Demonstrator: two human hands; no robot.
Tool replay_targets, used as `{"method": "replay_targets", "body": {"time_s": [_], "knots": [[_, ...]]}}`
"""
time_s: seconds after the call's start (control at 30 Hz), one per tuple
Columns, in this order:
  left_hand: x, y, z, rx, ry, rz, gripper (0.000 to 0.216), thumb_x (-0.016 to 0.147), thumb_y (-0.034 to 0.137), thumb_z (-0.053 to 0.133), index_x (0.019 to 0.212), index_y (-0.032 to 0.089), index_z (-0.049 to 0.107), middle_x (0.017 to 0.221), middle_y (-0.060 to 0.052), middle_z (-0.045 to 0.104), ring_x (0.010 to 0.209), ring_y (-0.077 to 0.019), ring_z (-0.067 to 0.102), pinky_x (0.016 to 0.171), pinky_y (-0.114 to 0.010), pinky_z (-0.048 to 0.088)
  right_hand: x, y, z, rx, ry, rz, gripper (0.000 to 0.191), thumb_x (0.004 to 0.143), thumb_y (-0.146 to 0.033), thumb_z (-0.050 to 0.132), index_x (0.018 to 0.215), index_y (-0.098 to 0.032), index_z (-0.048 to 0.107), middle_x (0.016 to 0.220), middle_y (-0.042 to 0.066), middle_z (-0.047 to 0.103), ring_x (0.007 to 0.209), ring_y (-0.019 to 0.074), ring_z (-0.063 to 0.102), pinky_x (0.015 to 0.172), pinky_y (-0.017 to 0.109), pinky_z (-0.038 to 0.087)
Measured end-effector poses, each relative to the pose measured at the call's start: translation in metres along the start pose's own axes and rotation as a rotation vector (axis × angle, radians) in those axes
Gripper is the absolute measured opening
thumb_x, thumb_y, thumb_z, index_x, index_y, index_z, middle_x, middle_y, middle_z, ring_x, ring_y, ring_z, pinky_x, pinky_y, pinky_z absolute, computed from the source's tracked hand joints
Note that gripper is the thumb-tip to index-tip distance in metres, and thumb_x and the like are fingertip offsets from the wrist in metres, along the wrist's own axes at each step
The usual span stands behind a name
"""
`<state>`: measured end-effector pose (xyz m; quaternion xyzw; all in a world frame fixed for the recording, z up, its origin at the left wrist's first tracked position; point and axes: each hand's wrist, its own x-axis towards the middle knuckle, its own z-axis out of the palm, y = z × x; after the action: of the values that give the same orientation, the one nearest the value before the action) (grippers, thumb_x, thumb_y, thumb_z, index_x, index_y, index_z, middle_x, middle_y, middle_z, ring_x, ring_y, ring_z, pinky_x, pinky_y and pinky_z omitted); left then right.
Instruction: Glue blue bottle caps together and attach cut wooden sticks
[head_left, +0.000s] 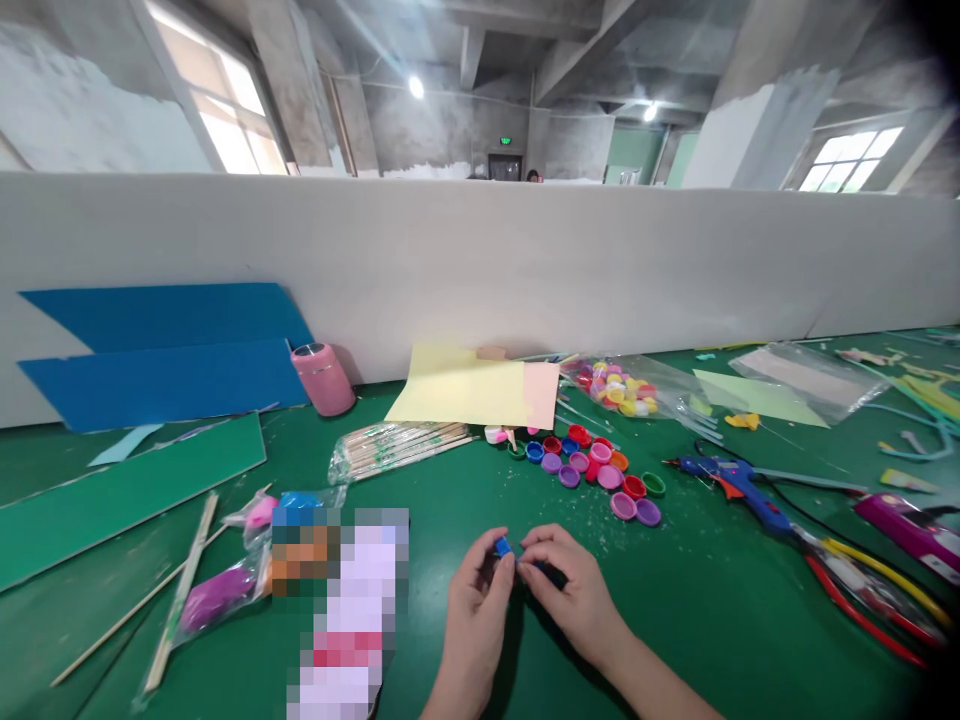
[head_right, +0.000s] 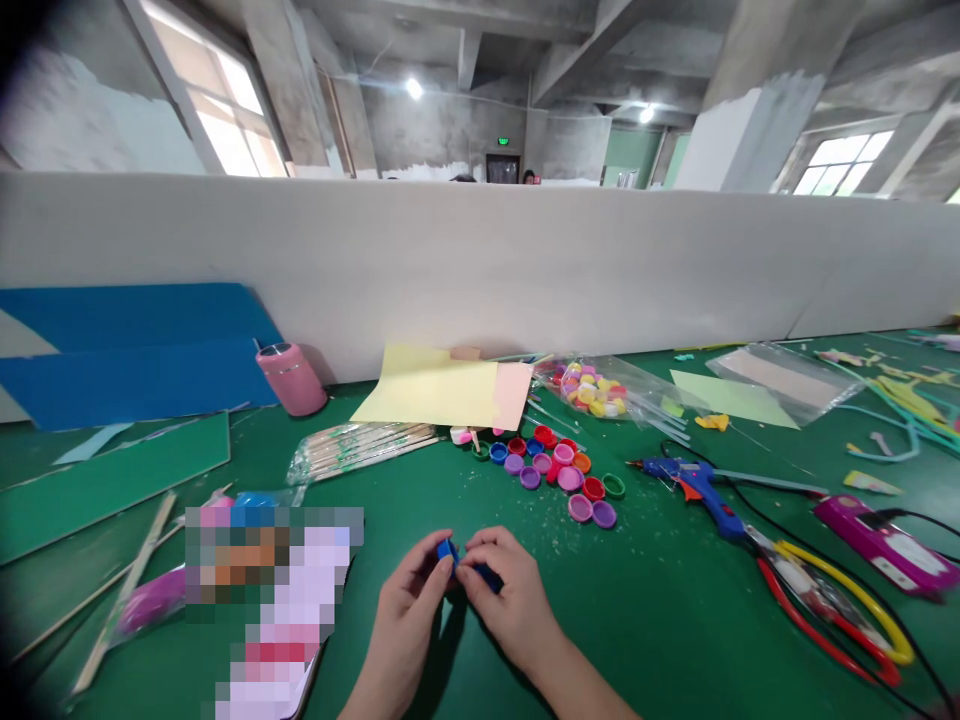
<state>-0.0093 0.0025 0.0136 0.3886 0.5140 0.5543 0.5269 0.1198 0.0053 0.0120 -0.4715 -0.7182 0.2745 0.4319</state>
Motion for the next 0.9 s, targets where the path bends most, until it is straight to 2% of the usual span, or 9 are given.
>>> {"method": "replay_targets", "body": {"time_s": [0.2, 0.37, 0.5, 0.6, 0.67, 0.8, 0.9], "knots": [[0.001, 0.001, -0.001, 0.084, 0.023, 0.065, 0.031, 0.065, 0.028, 0.064, 0.094, 0.017, 0.064, 0.082, -0.004, 0.062, 0.069, -0.0142, 0.055, 0.066, -0.025, 0.044, 0.011, 0.025, -0.017, -0.22, 0.035, 0.043, 0.013, 0.08, -0.023, 0.051, 0.088, -0.018, 0.061, 0.091, 0.008, 0.057, 0.087, 0.0211, 0.054, 0.078, 0.034, 0.044], [0.004, 0.0, 0.0, 0.063, 0.01, 0.081, 0.031, 0.063, 0.026, 0.063, 0.093, 0.017, 0.063, 0.081, -0.004, 0.059, 0.066, -0.0129, 0.052, 0.062, -0.023, 0.043, 0.017, 0.043, -0.031, -0.356, -0.004, 0.079, 0.02, 0.077, -0.026, 0.054, 0.094, -0.02, 0.062, 0.1, 0.01, 0.056, 0.096, 0.0256, 0.051, 0.083, 0.041, 0.041], [0.002, 0.003, 0.0, 0.095, -0.003, 0.102, 0.029, 0.064, 0.025, 0.062, 0.092, 0.018, 0.062, 0.081, -0.003, 0.057, 0.065, -0.0123, 0.051, 0.062, -0.023, 0.042, 0.012, 0.042, -0.043, -0.398, -0.061, 0.102, 0.048, 0.07, -0.029, 0.061, 0.117, -0.024, 0.051, 0.118, 0.008, 0.048, 0.109, 0.0253, 0.045, 0.09, 0.039, 0.039], [-0.001, 0.008, 0.001, 0.112, -0.018, 0.116, 0.027, 0.065, 0.024, 0.061, 0.092, 0.018, 0.062, 0.081, -0.003, 0.057, 0.065, -0.0126, 0.051, 0.062, -0.024, 0.042, 0.008, 0.041, -0.053, -0.433, -0.067, 0.138, 0.059, 0.068, -0.031, 0.062, 0.124, -0.022, 0.043, 0.119, 0.01, 0.048, 0.108, 0.026, 0.046, 0.089, 0.041, 0.039], [-0.001, 0.009, 0.002, 0.112, -0.03, 0.116, 0.027, 0.066, 0.023, 0.06, 0.092, 0.018, 0.062, 0.082, -0.003, 0.057, 0.066, -0.013, 0.051, 0.063, -0.024, 0.042, 0.007, 0.043, -0.056, -0.459, -0.057, 0.159, 0.056, 0.069, -0.031, 0.06, 0.121, -0.019, 0.047, 0.116, 0.011, 0.05, 0.105, 0.0272, 0.048, 0.087, 0.043, 0.04], [-0.001, 0.006, 0.003, 0.092, -0.051, 0.096, 0.026, 0.065, 0.022, 0.059, 0.09, 0.018, 0.061, 0.084, -0.005, 0.06, 0.072, -0.0156, 0.055, 0.064, -0.025, 0.043, 0.006, 0.046, -0.055, -0.489, -0.041, 0.157, 0.034, 0.071, -0.032, 0.059, 0.103, -0.02, 0.06, 0.107, 0.009, 0.056, 0.097, 0.0264, 0.052, 0.084, 0.041, 0.041], [-0.001, 0.003, 0.003, 0.077, -0.062, 0.064, 0.024, 0.068, 0.023, 0.057, 0.091, 0.017, 0.06, 0.082, -0.005, 0.062, 0.075, -0.0163, 0.056, 0.065, -0.026, 0.042, 0.004, 0.046, -0.05, -0.484, -0.003, 0.153, 0.032, 0.074, -0.033, 0.055, 0.103, -0.019, 0.058, 0.105, 0.008, 0.059, 0.097, 0.0249, 0.053, 0.083, 0.038, 0.043]]}}
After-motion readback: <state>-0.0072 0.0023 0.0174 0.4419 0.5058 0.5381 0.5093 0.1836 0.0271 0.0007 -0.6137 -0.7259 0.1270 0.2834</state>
